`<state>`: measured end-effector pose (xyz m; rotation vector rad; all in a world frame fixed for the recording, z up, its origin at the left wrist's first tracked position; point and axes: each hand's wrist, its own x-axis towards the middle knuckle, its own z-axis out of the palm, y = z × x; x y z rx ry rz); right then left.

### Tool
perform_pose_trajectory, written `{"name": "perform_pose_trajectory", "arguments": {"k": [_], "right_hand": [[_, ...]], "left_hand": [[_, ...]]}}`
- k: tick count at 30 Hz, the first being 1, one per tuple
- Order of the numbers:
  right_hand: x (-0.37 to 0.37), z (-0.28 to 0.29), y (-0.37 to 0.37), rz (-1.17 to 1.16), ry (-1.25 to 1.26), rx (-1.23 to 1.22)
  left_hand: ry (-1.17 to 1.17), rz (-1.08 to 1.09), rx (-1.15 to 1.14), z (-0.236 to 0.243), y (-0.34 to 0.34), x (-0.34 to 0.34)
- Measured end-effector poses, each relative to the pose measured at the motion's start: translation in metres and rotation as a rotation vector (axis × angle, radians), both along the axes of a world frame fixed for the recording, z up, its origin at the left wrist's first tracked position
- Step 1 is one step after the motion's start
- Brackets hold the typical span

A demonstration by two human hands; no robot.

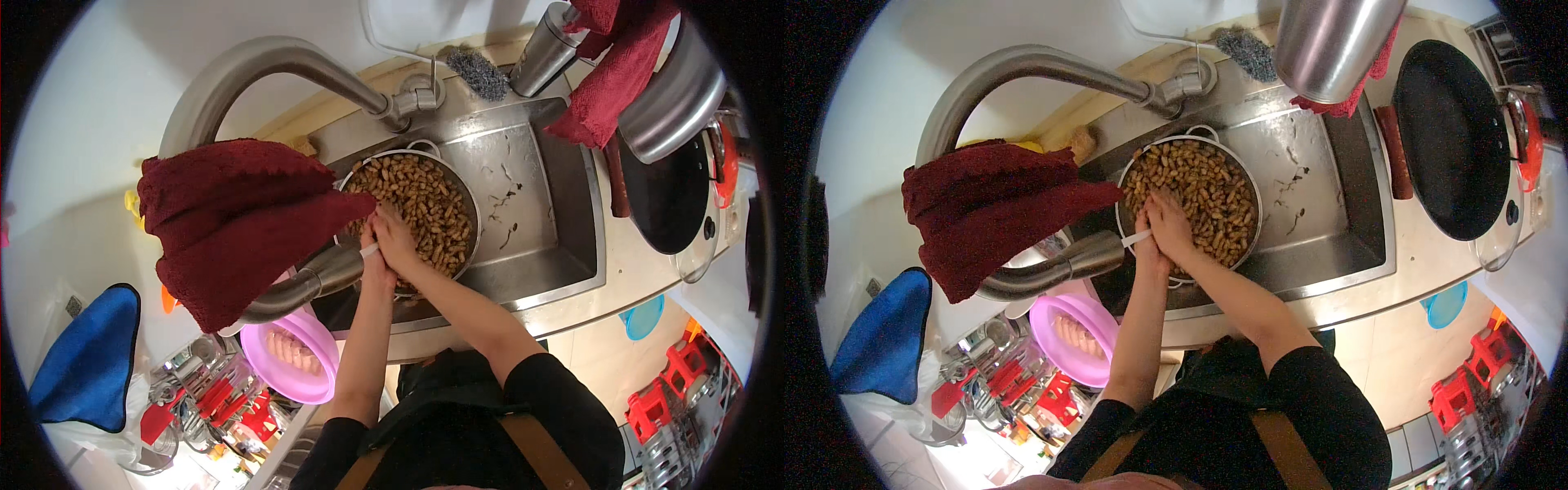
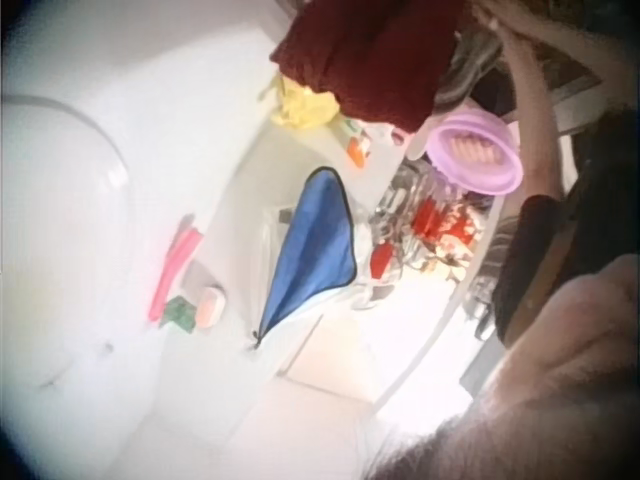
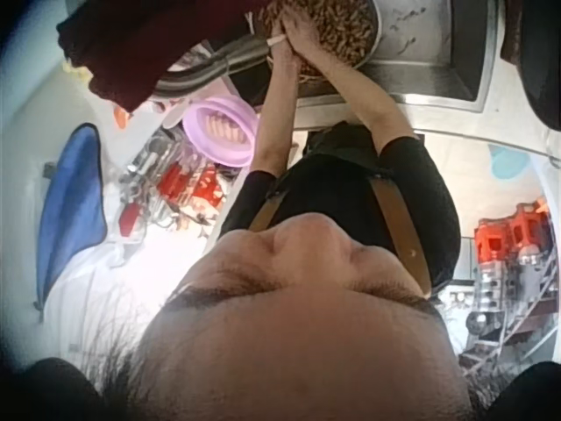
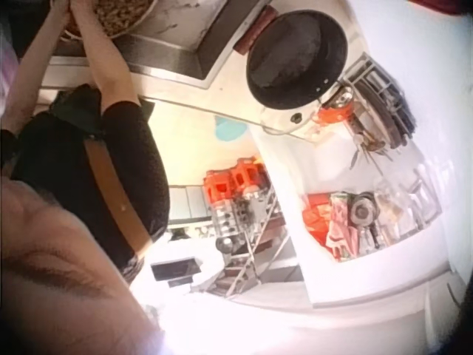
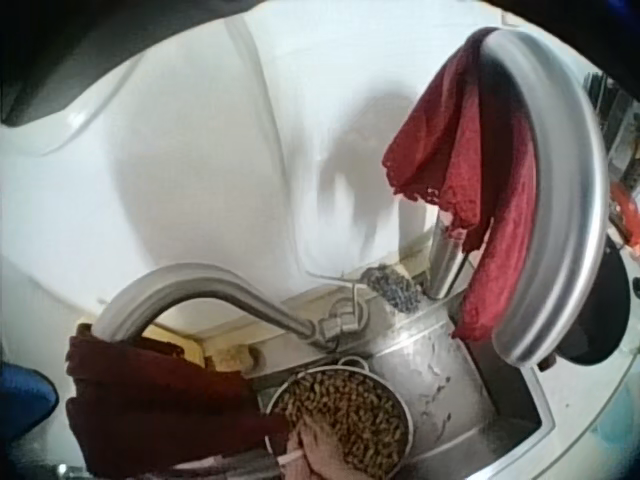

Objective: Washing peanuts in a strainer under running water in a sink.

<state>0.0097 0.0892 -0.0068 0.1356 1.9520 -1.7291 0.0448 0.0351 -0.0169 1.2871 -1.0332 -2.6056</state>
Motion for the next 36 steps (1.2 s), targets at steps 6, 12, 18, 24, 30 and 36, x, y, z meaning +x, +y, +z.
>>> {"name": "perform_pose_trajectory", "arguments": {"k": [6, 12, 18, 24, 30, 36], "right_hand": [[0.013, -0.018, -0.005, 0.103, 0.064, -0.024], [0.028, -0.009, 0.007, 0.151, 0.284, 0.197], [0.0, -0.022, 0.056, 0.105, 0.115, 0.212], [-0.054, -0.046, 0.07, 0.045, 0.353, 0.561], [-0.059, -0.08, 0.065, 0.21, 0.49, 0.554], [-0.048, -0.08, 0.074, 0.04, 0.234, 0.287]], "left_hand": [[0.002, -0.007, -0.051, 0.008, 0.002, -0.003], [0.037, 0.002, 0.057, 0.009, -0.007, 0.006], [-0.215, -0.191, -0.179, -0.004, -0.028, 0.018], [-0.65, -0.339, -0.4, -0.002, -0.022, 0.015], [-0.261, -0.713, -0.711, 0.003, -0.01, 0.018], [-0.116, -0.699, -1.329, 0.003, -0.019, 0.013]]}}
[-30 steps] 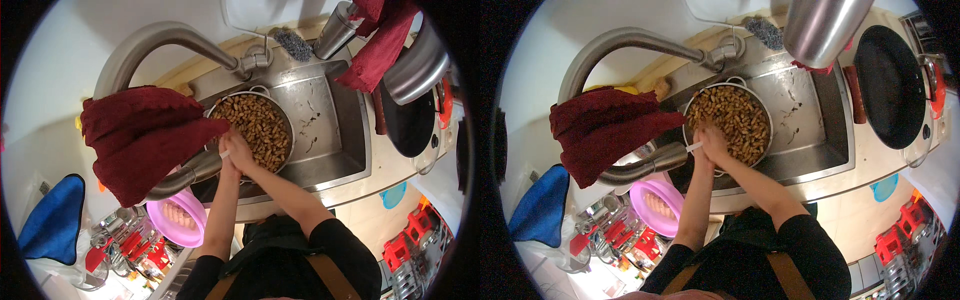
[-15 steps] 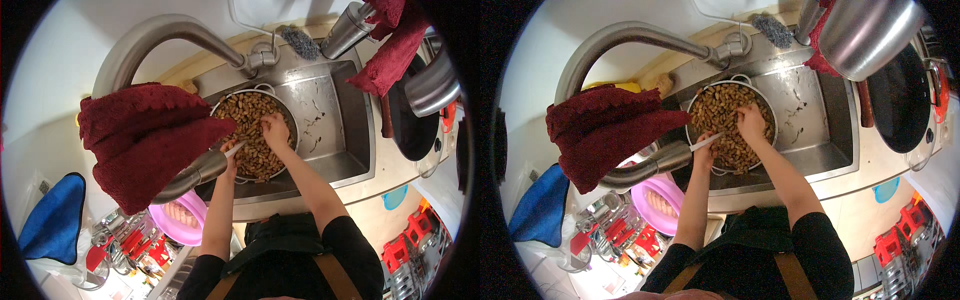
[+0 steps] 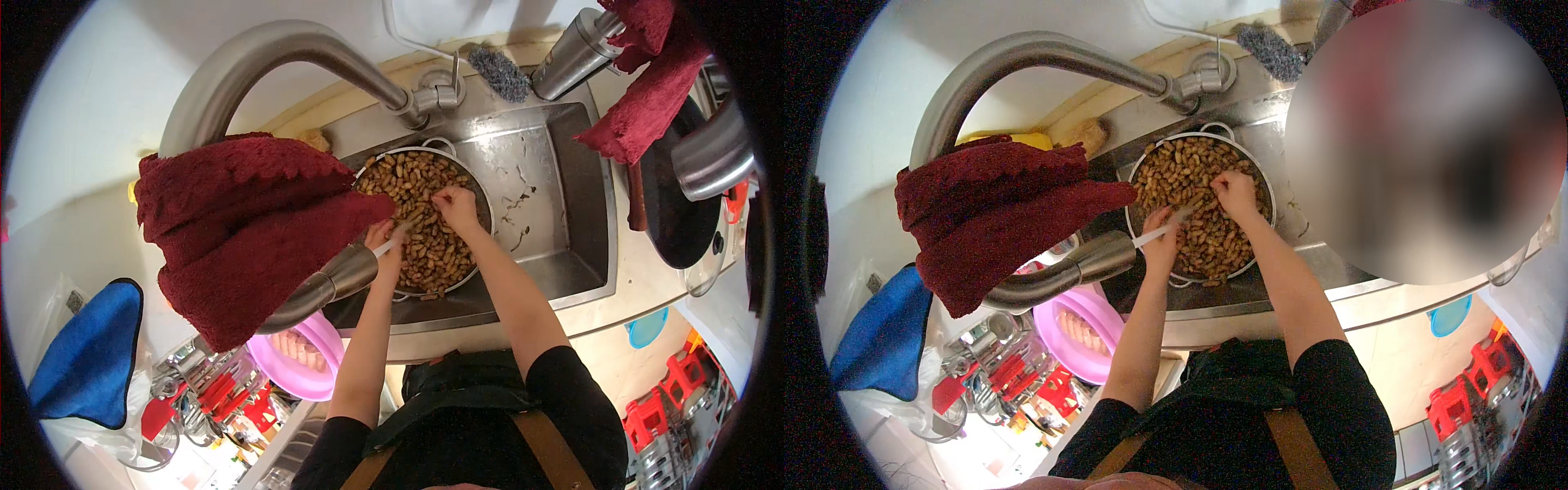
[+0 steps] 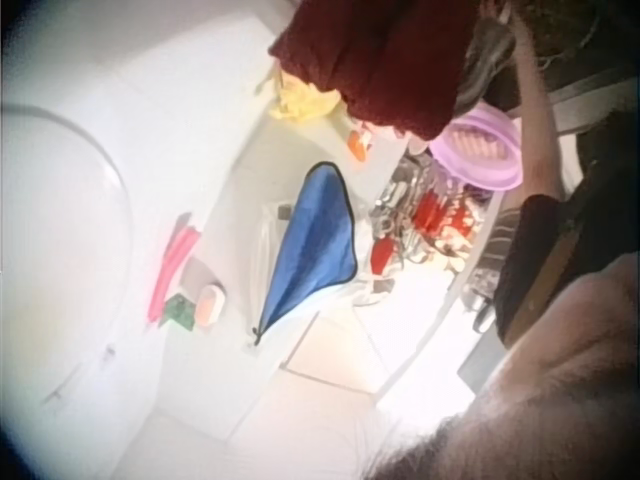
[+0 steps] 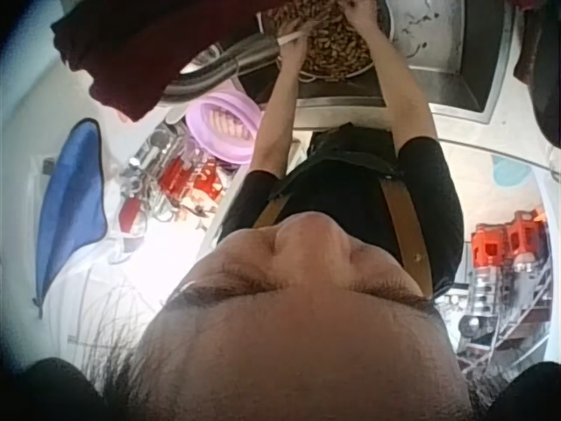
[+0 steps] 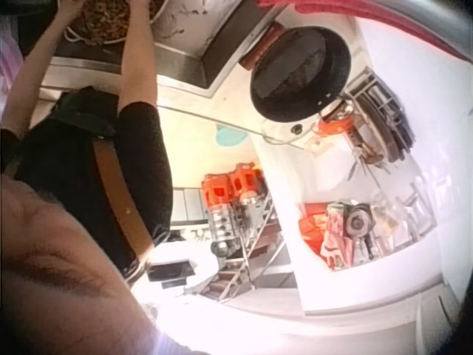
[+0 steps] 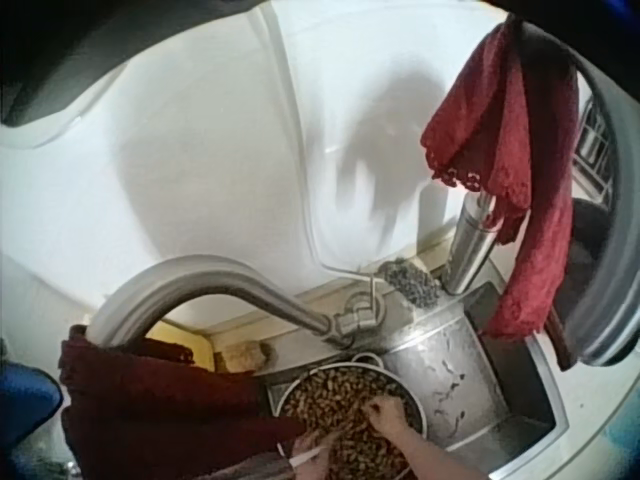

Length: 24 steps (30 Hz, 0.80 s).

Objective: Washing peanuts in a strainer under running water in a sink.

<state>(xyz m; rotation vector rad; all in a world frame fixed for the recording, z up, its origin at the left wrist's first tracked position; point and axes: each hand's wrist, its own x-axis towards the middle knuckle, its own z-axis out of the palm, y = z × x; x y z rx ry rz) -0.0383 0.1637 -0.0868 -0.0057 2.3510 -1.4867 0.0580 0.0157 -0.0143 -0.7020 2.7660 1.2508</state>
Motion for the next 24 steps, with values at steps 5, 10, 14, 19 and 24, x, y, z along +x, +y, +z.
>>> {"name": "perform_pose_trajectory", "arguments": {"k": [5, 10, 14, 19, 24], "right_hand": [[0.012, -0.019, 0.007, -0.123, -0.246, -0.257], [0.017, -0.032, 0.016, -0.247, -0.218, -0.233], [0.016, -0.017, 0.006, -0.248, -0.1, 0.004], [0.001, 0.005, 0.009, -0.158, 0.013, 0.051], [-0.014, 0.002, -0.002, -0.032, 0.354, 0.374]], "left_hand": [[-0.032, 0.196, 0.294, 0.002, 0.011, -0.012], [-0.016, 0.174, 0.291, 0.0, 0.019, -0.022], [-0.162, 0.26, 0.124, -0.027, -0.009, -0.015], [-0.089, 0.263, -0.038, -0.045, -0.014, -0.024], [-0.036, 0.448, 0.487, -0.062, -0.026, -0.012]]}}
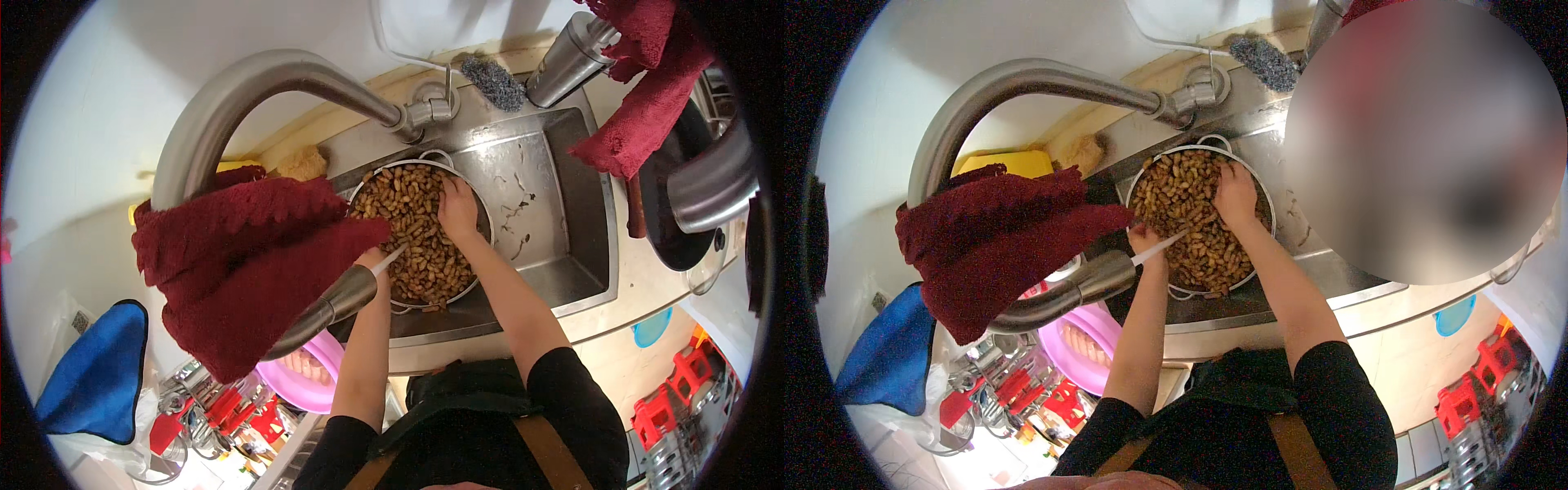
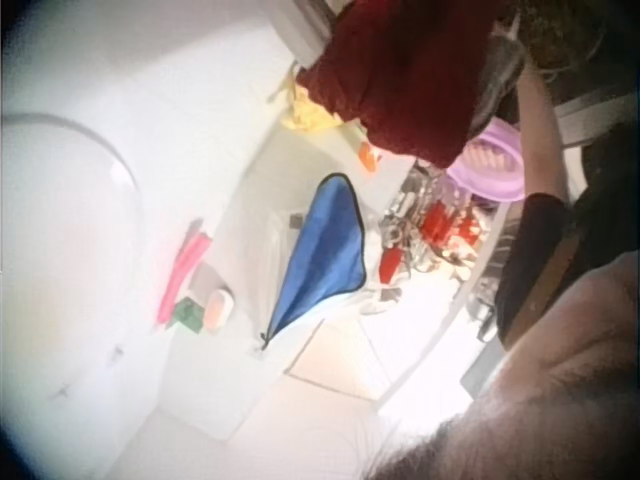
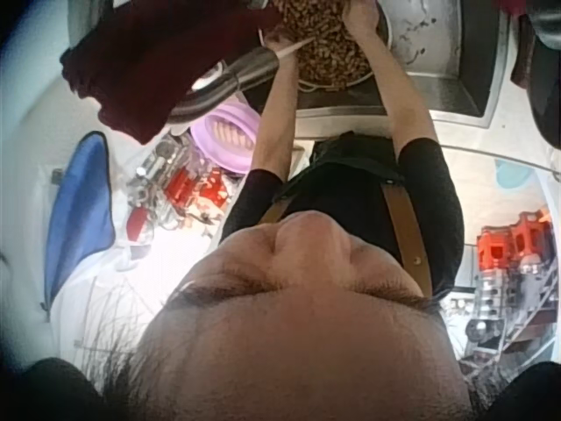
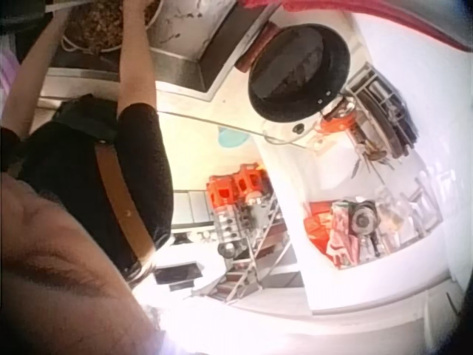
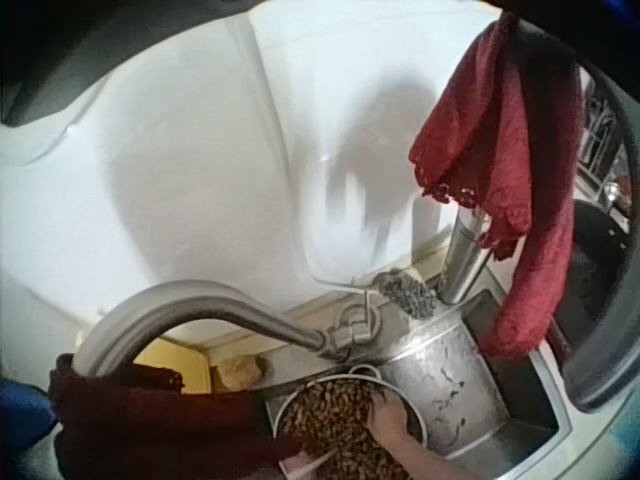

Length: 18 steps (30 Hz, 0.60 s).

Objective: Washing peanuts in a strainer under running water in a sink.

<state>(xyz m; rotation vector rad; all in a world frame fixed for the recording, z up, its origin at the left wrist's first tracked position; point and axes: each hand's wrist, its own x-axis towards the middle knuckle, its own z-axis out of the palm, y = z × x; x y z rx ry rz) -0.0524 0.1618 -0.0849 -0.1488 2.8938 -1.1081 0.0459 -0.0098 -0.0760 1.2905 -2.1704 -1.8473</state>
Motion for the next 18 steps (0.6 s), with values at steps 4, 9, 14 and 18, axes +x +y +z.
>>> {"name": "perform_pose_trajectory", "arguments": {"k": [4, 9, 14, 18], "right_hand": [[-0.008, -0.025, -0.011, 0.028, -0.295, 0.06], [-0.031, -0.044, -0.011, 0.23, -0.744, -0.004], [-0.042, -0.127, 0.036, 0.848, -0.699, 0.316], [-0.028, 0.007, -0.061, 0.567, -1.177, -0.449]], "left_hand": [[0.099, 0.177, 0.383, -0.013, -0.017, 0.013], [-0.038, 0.215, 0.543, 0.003, -0.017, 0.003], [-0.292, 0.046, 0.602, 0.003, 0.02, -0.031], [-0.056, -0.127, 0.198, -0.063, -0.115, 0.065]]}}
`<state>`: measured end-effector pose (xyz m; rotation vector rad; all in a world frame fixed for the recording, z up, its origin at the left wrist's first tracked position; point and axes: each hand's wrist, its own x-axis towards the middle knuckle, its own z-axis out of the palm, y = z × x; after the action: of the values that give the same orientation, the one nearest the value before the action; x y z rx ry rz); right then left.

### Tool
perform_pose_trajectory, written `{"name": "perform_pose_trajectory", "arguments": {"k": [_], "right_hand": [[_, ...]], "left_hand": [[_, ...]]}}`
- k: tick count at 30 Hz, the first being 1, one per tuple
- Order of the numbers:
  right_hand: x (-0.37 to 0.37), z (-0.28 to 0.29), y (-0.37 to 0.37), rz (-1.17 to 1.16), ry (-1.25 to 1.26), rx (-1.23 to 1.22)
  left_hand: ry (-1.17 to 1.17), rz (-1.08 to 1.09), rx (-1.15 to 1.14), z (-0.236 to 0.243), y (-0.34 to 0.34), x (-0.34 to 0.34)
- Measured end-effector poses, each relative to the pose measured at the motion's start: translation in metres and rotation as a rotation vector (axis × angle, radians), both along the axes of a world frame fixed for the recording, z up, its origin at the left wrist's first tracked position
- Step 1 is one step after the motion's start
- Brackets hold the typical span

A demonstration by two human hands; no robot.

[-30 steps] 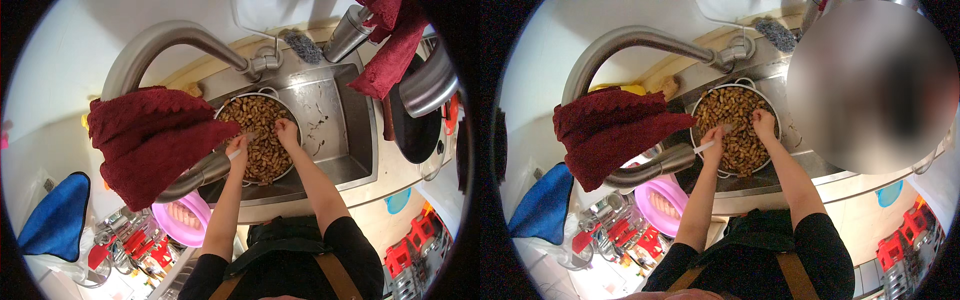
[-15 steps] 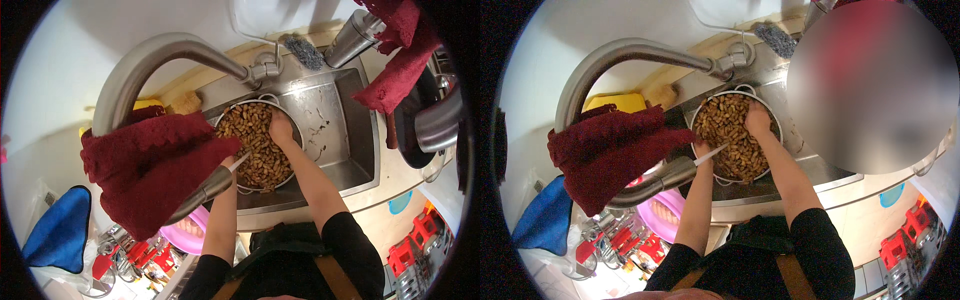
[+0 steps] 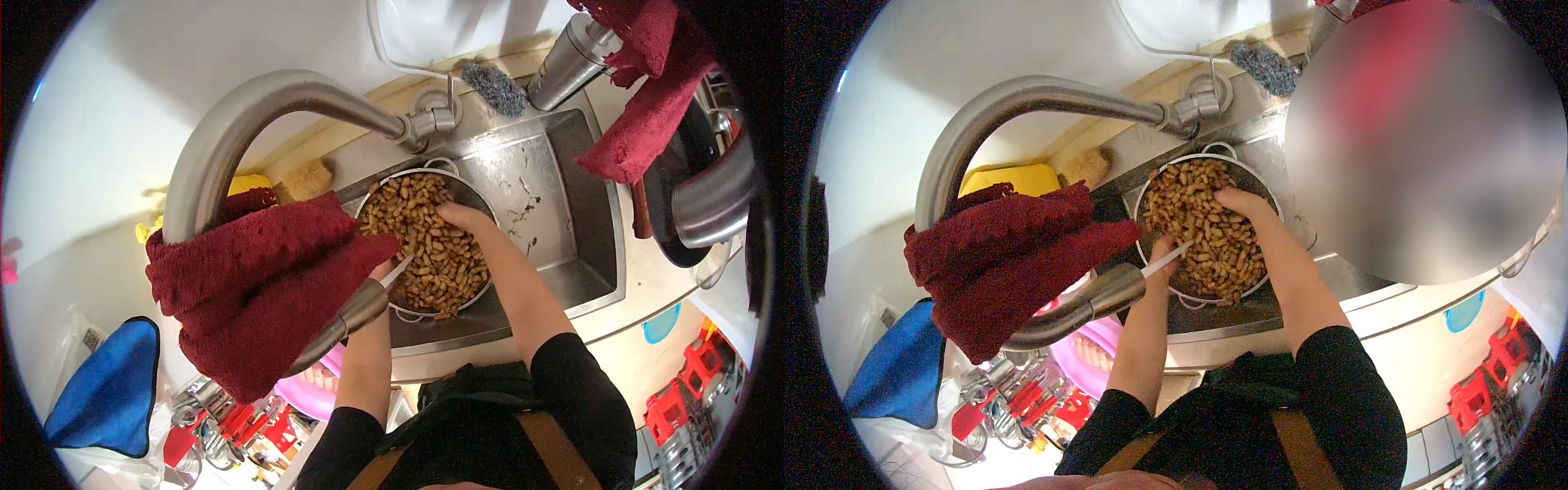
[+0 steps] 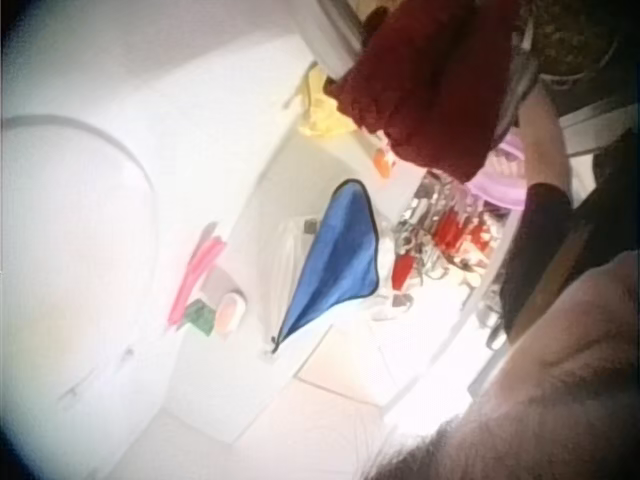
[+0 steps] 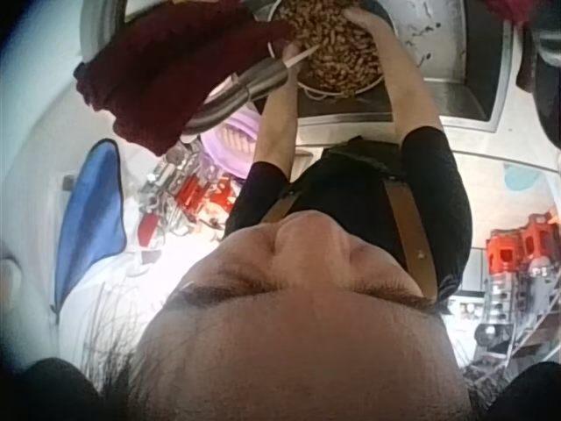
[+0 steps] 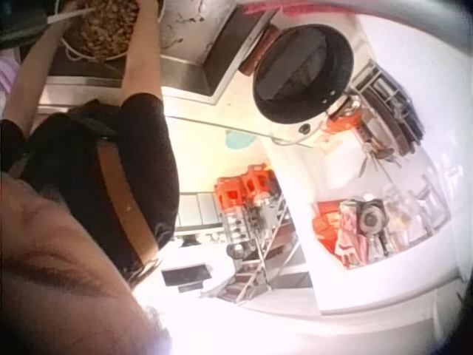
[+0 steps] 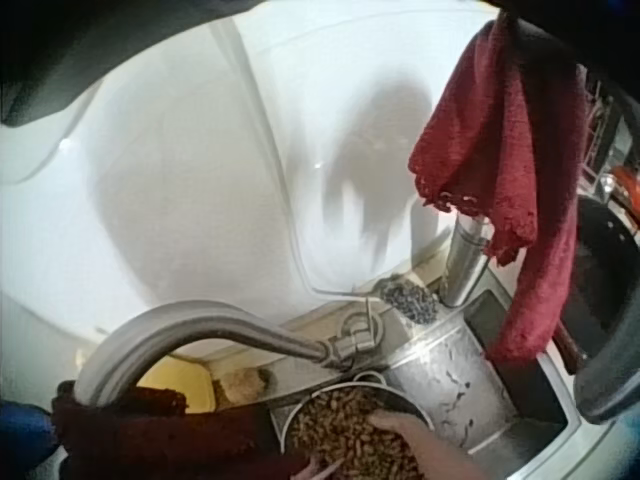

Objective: Washing peanuts in a strainer under running water in a sink.

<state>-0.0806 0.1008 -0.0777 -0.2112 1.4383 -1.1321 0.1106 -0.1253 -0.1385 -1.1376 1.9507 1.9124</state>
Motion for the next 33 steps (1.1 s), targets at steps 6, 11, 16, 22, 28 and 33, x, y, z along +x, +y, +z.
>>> {"name": "perform_pose_trajectory", "arguments": {"k": [6, 11, 16, 22, 28, 33], "right_hand": [[0.01, 0.02, 0.059, -0.321, -0.349, 0.089], [0.034, 0.005, 0.065, -0.61, -0.645, -0.234], [0.054, 0.025, 0.037, -0.81, -0.896, -0.637], [0.07, 0.049, 0.012, -0.943, -0.84, -0.538], [0.09, 0.055, -0.008, -0.913, -0.256, -0.212], [0.081, 0.061, 0.008, -0.963, -0.333, -0.278]], "left_hand": [[-0.141, 0.298, 0.55, 0.064, 0.089, -0.044], [0.179, 0.251, 0.765, 0.1, 0.109, -0.043], [0.145, 0.369, 0.705, 0.12, 0.111, -0.037], [0.223, 0.334, 0.487, 0.117, 0.116, -0.039], [0.073, 0.435, 0.372, 0.116, 0.131, -0.06], [0.051, 0.24, 0.036, 0.125, 0.136, -0.064]]}}
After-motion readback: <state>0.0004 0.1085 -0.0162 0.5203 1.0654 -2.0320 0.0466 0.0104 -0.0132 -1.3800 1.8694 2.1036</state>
